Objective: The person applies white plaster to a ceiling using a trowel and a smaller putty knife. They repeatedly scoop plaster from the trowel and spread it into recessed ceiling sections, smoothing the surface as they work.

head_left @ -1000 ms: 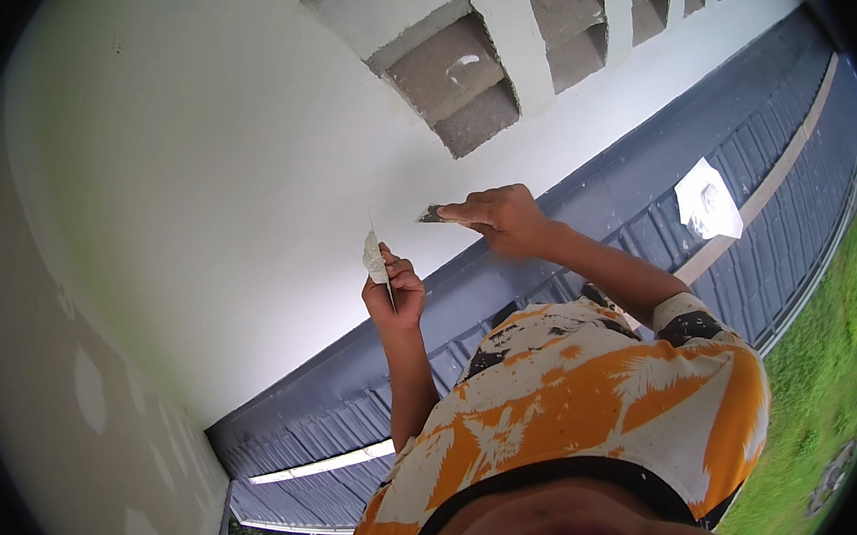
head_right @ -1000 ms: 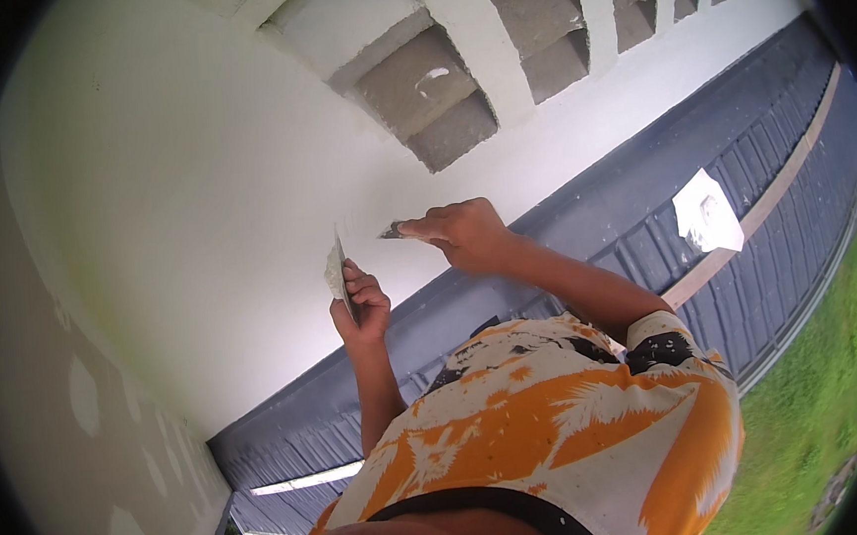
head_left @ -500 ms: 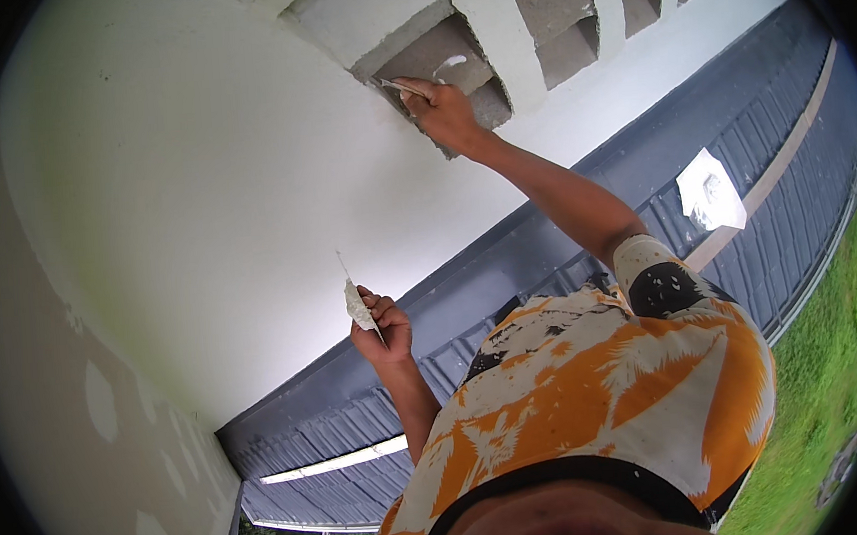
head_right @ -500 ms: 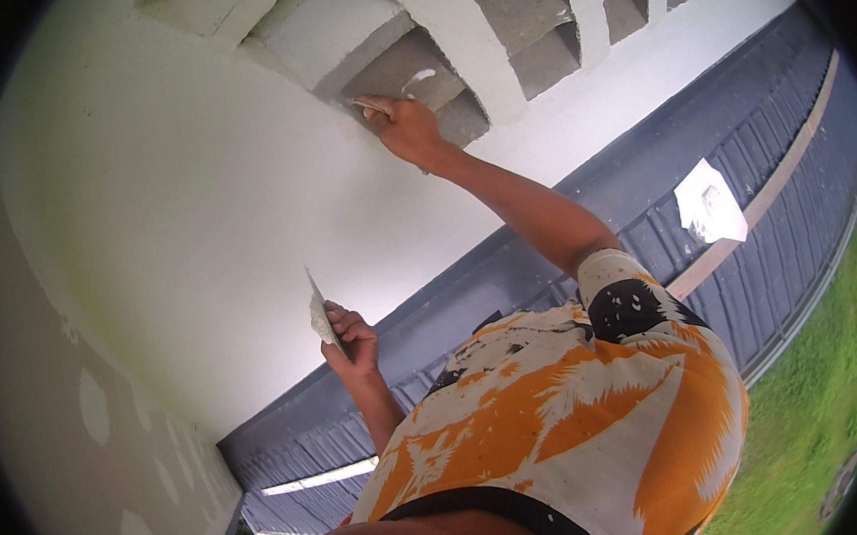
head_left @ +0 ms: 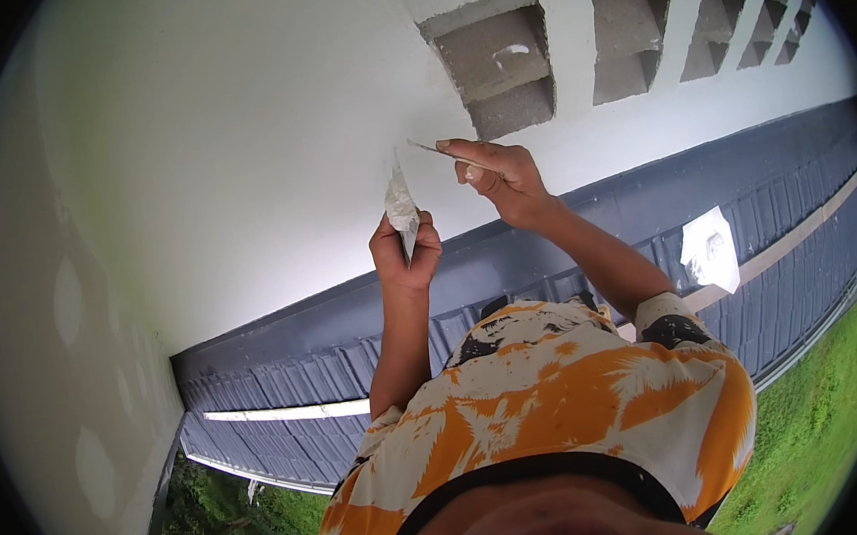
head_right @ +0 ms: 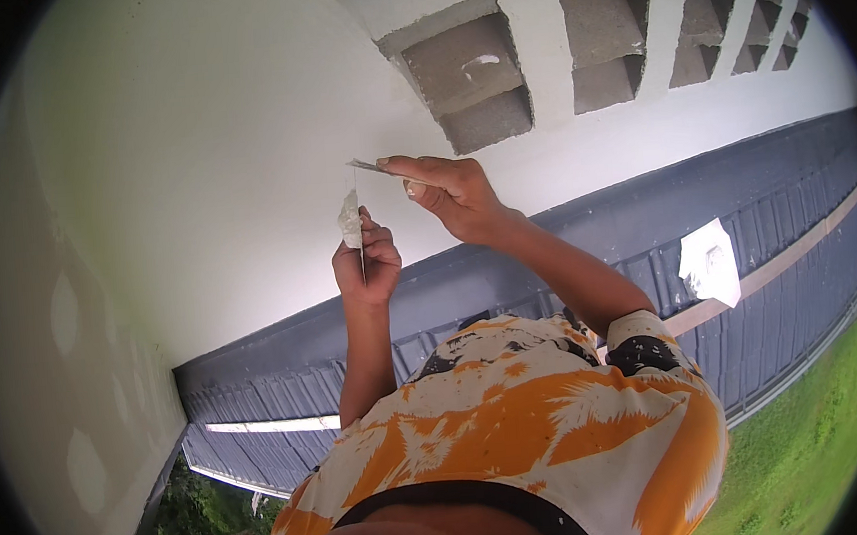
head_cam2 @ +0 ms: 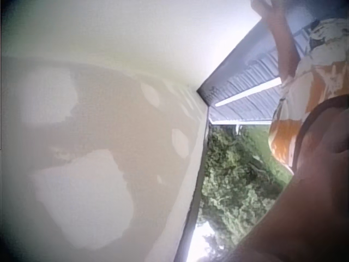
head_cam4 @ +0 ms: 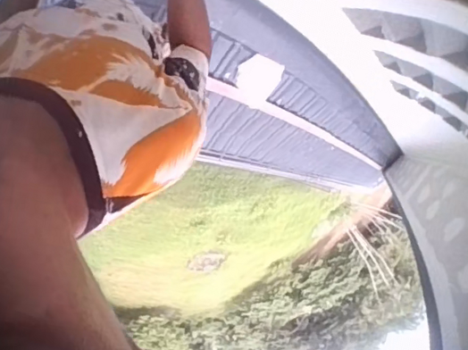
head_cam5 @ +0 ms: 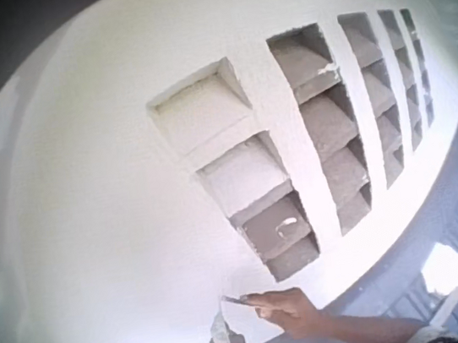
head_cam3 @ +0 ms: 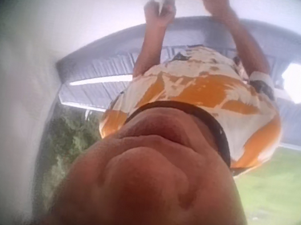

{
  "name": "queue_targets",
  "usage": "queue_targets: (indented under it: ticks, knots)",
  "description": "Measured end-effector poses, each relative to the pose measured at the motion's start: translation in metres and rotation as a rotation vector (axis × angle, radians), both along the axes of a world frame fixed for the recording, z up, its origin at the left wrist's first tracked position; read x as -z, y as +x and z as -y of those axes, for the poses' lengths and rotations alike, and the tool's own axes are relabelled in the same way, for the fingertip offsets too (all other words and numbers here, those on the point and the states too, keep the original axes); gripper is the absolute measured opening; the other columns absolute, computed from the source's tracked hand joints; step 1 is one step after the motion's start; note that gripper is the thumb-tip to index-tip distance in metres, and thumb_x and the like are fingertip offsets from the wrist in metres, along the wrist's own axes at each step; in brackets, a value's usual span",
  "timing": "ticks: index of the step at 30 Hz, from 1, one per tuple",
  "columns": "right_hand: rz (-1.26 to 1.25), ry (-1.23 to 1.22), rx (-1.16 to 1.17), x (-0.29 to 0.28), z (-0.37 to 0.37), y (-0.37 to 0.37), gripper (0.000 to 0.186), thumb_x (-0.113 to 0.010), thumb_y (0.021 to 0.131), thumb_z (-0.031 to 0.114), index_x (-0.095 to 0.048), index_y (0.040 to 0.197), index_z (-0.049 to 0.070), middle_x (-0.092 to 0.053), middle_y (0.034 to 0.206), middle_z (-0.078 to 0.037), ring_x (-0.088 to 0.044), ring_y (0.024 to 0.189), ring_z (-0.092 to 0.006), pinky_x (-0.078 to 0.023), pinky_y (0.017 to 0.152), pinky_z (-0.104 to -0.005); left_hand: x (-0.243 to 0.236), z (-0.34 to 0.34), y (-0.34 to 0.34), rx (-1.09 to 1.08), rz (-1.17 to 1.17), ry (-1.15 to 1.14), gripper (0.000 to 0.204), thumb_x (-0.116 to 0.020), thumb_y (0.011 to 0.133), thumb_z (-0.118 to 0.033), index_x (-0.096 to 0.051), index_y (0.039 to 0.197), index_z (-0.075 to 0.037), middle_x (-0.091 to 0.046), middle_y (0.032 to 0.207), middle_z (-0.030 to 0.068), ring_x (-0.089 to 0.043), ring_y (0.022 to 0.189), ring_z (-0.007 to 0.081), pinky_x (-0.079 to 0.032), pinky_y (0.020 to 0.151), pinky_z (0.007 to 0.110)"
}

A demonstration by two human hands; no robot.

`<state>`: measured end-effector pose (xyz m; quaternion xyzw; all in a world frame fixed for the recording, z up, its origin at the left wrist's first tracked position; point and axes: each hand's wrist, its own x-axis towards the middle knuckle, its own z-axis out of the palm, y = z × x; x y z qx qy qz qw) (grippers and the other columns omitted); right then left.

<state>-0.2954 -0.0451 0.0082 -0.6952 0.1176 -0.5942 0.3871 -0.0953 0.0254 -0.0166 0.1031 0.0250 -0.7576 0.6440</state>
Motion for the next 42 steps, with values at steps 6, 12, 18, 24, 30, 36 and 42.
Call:
queue_targets:
  ticks: [6,12,18,24,30,36,42]
  knots:
    - [-0.288,-0.290,0.195,0.001,-0.006,-0.023,0.039,-0.066,0.083,0.003,-0.066,0.120,0.015,-0.058,0.065,-0.006,-0.055,0.054,-0.0190,-0.045,0.052,-0.0298,-0.026,0.011,-0.014,0.006,0.128,0.065,0.023,-0.048,0.092,-0.009,-0.061,0.107,0.004,-0.068,0.085,0.0109,-0.060,0.067,0.0155,-0.047,0.051,0.023]
    - [0.233,0.821,-0.396,0.005,-0.018,-0.035,0.009,-0.058,0.090,0.010,-0.061,0.090,0.002,-0.052,0.056,-0.005,-0.047,0.044,-0.0136,-0.039,0.044,-0.0263,-0.018,0.017,0.016,0.015,0.259,-0.382,0.025,-0.050,0.097,-0.018,-0.061,0.113,-0.001,-0.067,0.093,0.0103,-0.066,0.082,0.0185,-0.055,0.063,0.031]
    - [0.432,1.387,-0.379,-0.019,-0.047,-0.023,0.015,-0.055,0.086,0.010,-0.051,0.073,0.005,-0.047,0.050,-0.004,-0.036,0.036,-0.0102,-0.031,0.036,-0.0258,-0.019,0.030,-0.018,-0.381,0.577,-0.065,0.037,-0.046,0.101,-0.025,-0.051,0.129,-0.002,-0.062,0.120,0.0093,-0.062,0.108,0.0244,-0.051,0.094,0.041]
    - [0.275,1.201,-0.097,-0.004,-0.016,-0.019,0.019,-0.055,0.087,0.011,-0.053,0.069,0.006,-0.050,0.053,-0.003,-0.040,0.039,-0.0086,-0.032,0.038,-0.0246,-0.031,0.010,-0.022,-0.444,0.601,0.036,0.033,-0.046,0.101,-0.028,-0.057,0.120,-0.004,-0.066,0.103,0.0065,-0.065,0.088,0.0213,-0.055,0.075,0.035]
    - [0.203,0.604,0.367,0.054,0.071,0.012,0.026,-0.054,0.093,0.017,-0.069,0.110,0.004,-0.058,0.065,-0.001,-0.052,0.053,-0.0084,-0.044,0.051,-0.0233,-0.035,-0.014,-0.008,-0.516,0.582,0.210,0.022,-0.048,0.099,-0.024,-0.061,0.107,-0.009,-0.062,0.076,0.0040,-0.061,0.061,0.0159,-0.051,0.050,0.028]
    - [-0.100,0.338,0.806,0.019,0.109,0.042,0.031,-0.055,0.092,0.014,-0.066,0.120,0.009,-0.070,0.082,-0.010,-0.064,0.063,-0.0168,-0.051,0.061,-0.0300,0.002,-0.059,0.040,-0.518,0.704,0.232,0.034,-0.047,0.100,-0.029,-0.058,0.121,-0.005,-0.066,0.110,0.0057,-0.066,0.096,0.0212,-0.055,0.078,0.035]
    - [-0.120,0.160,0.704,0.018,0.094,0.042,0.029,-0.057,0.092,0.009,-0.067,0.119,0.010,-0.072,0.088,-0.011,-0.065,0.067,-0.0179,-0.051,0.063,-0.0292,0.036,-0.101,0.074,-0.492,0.695,0.217,0.030,-0.046,0.101,-0.028,-0.059,0.118,-0.007,-0.067,0.103,0.0039,-0.067,0.087,0.0186,-0.056,0.070,0.032]
